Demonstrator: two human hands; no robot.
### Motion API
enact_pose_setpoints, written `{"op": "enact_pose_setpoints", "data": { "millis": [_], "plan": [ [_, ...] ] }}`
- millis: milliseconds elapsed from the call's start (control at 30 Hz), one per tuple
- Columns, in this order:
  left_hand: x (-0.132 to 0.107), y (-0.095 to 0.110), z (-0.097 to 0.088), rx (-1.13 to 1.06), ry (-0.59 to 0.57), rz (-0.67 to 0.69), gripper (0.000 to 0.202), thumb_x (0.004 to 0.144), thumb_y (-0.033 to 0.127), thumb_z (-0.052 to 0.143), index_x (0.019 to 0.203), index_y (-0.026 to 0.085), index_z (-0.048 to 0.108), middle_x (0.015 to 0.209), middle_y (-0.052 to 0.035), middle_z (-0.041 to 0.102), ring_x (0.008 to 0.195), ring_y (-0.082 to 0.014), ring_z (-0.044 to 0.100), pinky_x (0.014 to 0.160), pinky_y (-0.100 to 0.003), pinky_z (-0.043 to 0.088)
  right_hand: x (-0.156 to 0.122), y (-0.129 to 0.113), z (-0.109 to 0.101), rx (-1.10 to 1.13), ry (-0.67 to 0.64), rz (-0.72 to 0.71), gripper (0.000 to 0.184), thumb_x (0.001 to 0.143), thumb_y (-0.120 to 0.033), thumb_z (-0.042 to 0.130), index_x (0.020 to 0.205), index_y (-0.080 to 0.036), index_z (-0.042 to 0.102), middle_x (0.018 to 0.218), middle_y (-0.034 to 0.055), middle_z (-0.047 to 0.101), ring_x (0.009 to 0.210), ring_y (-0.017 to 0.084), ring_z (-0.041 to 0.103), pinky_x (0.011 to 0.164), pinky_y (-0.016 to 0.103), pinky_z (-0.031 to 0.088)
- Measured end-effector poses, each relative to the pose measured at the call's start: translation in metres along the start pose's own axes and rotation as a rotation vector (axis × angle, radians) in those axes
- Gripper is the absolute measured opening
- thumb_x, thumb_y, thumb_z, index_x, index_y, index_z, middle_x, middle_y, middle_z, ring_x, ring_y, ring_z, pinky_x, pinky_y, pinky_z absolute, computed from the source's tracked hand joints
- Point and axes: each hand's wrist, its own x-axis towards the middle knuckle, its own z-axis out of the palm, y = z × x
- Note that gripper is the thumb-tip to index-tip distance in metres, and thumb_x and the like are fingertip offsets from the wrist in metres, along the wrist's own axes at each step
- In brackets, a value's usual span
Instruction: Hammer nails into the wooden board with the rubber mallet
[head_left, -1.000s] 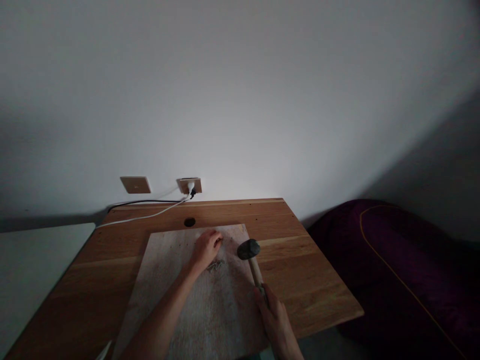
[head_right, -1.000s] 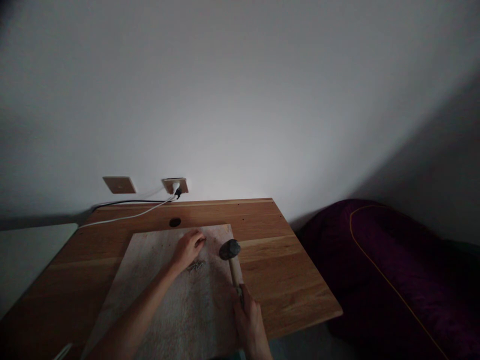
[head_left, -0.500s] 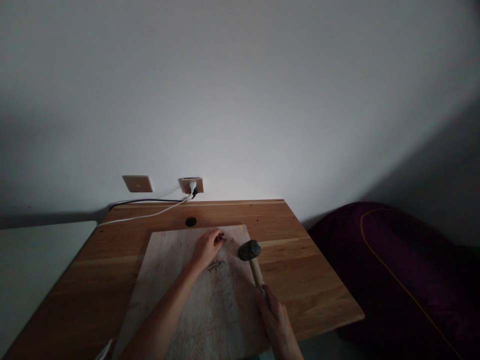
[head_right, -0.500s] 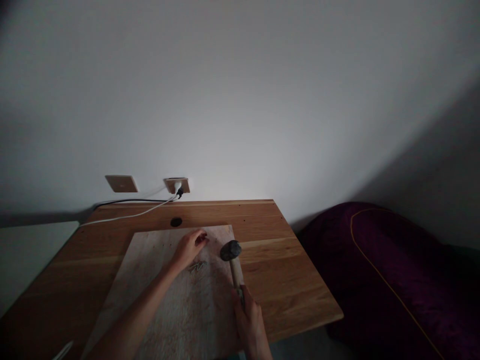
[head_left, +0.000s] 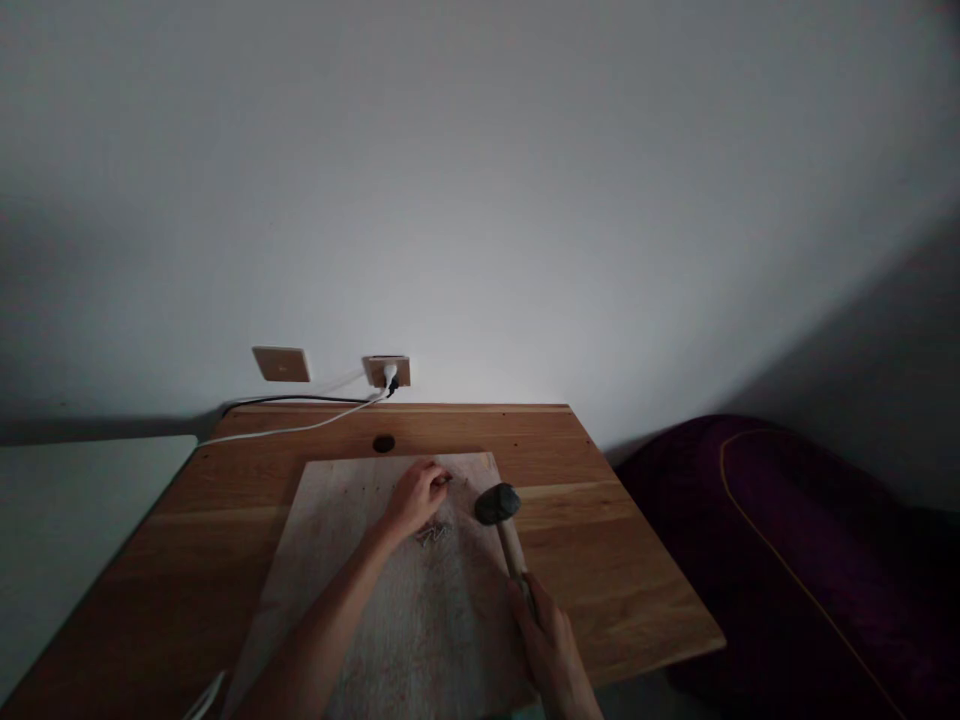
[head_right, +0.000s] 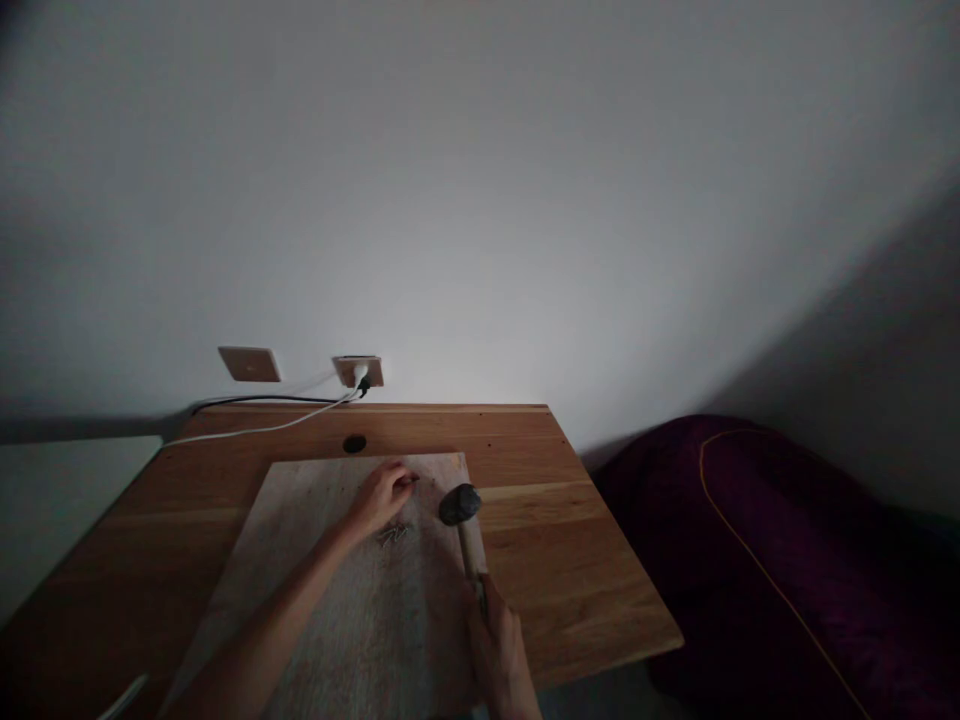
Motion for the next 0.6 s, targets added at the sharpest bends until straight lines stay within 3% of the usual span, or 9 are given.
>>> {"op": "enact_pose_setpoints", "data": {
  "millis": [167, 300, 400, 600],
  "plan": [
    [-0.002, 0.002, 0.001, 0.006, 0.049, -0.006, 0.024, 0.083, 0.016, 0.070, 0.106, 0.022, 0.071, 0.098, -0.0045, 0.067, 0.092, -0.0210, 0.064, 0.085, -0.031, 0.051, 0.000, -0.001, -0.002, -0.010, -0.005, -0.008, 0.100, 0.077, -0.097, 0.037, 0.118, -0.013, 0.074, 0.108, 0.0193, 0.079, 0.105, 0.033, 0.074, 0.084, 0.032, 0.056],
    [-0.001, 0.000, 0.003, 0.008, 0.071, -0.032, 0.002, 0.087, 0.020, 0.070, 0.088, 0.020, 0.068, 0.095, -0.0049, 0.065, 0.091, -0.0213, 0.064, 0.082, -0.031, 0.050, -0.001, -0.003, -0.003, -0.027, -0.035, -0.004, 0.097, 0.079, -0.095, 0.037, 0.117, -0.014, 0.074, 0.095, 0.0156, 0.079, 0.093, 0.030, 0.075, 0.078, 0.031, 0.056],
    [-0.001, -0.002, 0.003, 0.014, 0.029, -0.028, 0.007, 0.088, 0.015, 0.065, 0.082, 0.020, 0.066, 0.095, -0.0060, 0.066, 0.093, -0.0216, 0.064, 0.083, -0.031, 0.051, 0.000, -0.003, -0.003, -0.031, -0.014, -0.026, 0.090, 0.080, -0.092, 0.041, 0.113, -0.016, 0.074, 0.086, 0.0117, 0.077, 0.086, 0.027, 0.074, 0.072, 0.029, 0.055],
    [-0.003, -0.002, 0.003, 0.006, 0.000, -0.021, 0.010, 0.090, 0.015, 0.061, 0.092, 0.020, 0.069, 0.102, -0.0076, 0.068, 0.101, -0.0223, 0.066, 0.092, -0.033, 0.051, 0.006, -0.023, 0.001, -0.032, -0.001, -0.092, 0.073, 0.087, -0.086, 0.040, 0.093, -0.019, 0.069, 0.053, -0.0024, 0.054, 0.047, 0.014, 0.053, 0.045, 0.023, 0.040]
  ]
}}
